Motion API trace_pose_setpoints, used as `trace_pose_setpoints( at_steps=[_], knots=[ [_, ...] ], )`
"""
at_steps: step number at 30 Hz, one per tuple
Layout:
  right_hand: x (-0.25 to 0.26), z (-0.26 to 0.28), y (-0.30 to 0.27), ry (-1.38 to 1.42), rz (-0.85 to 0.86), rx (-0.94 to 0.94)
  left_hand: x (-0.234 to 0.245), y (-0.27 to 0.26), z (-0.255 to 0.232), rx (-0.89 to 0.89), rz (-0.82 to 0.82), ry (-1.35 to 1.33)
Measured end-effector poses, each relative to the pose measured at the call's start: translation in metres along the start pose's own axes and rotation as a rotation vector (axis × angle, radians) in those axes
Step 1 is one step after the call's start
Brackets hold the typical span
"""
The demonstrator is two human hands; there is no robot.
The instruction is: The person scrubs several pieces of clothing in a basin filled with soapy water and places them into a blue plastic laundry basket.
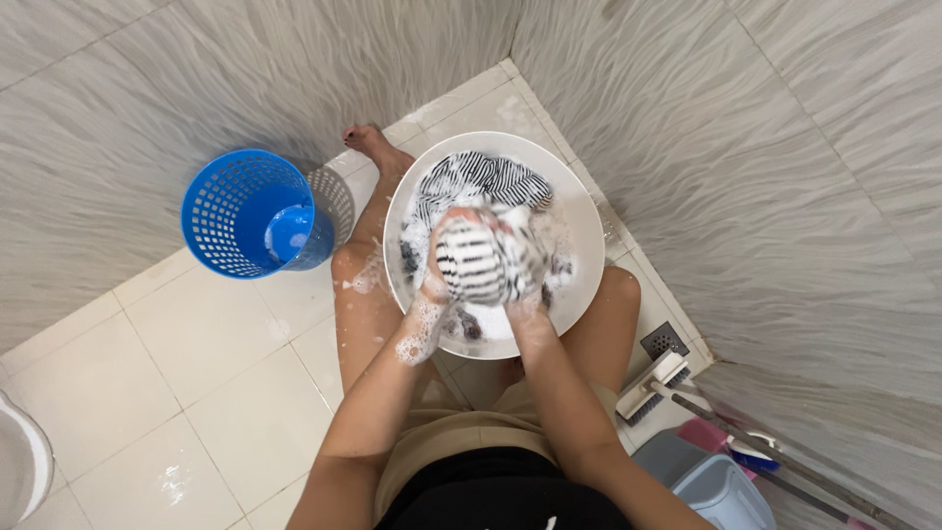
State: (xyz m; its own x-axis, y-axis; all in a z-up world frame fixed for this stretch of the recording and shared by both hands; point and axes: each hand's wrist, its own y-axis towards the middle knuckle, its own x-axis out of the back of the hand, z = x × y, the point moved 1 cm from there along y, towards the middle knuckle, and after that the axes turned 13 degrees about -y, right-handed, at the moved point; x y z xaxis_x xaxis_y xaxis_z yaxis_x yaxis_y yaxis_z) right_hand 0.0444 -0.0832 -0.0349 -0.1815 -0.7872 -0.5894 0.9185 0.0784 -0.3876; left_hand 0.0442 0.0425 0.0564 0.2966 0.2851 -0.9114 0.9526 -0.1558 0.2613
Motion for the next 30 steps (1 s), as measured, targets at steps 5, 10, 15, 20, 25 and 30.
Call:
trace_pose_setpoints(
  at_steps=[5, 10, 15, 20, 25, 30],
  knots=[
    [-0.005, 0.066, -0.004, -0.41, 0.0, 0.566, -0.026, 0.019, -0.039, -0.532, 0.087, 0.909],
    [-0.061, 0.166, -0.018, -1.029, 0.134, 1.675, -0.009, 0.037, -0.043, -0.927, 0.388, 1.393],
    [-0.075, 0.202, -0.003, -0.675, 0.479, 1.308, 0.029, 0.041, 0.0, -0.127, -0.261, 0.859],
    [-0.053, 0.199, 0.011, -0.395, 0.648, 1.07, 0.058, 0.051, 0.03, 0.394, -0.362, -0.184],
    [-0.056, 0.19, 0.0, -0.207, 0.684, 0.944, 0.058, 0.048, 0.033, 0.653, -0.182, 0.097],
    [-0.05, 0.146, -0.006, -0.014, 0.359, 0.632, 0.039, 0.044, 0.032, 0.823, -0.249, -0.356]
  ],
)
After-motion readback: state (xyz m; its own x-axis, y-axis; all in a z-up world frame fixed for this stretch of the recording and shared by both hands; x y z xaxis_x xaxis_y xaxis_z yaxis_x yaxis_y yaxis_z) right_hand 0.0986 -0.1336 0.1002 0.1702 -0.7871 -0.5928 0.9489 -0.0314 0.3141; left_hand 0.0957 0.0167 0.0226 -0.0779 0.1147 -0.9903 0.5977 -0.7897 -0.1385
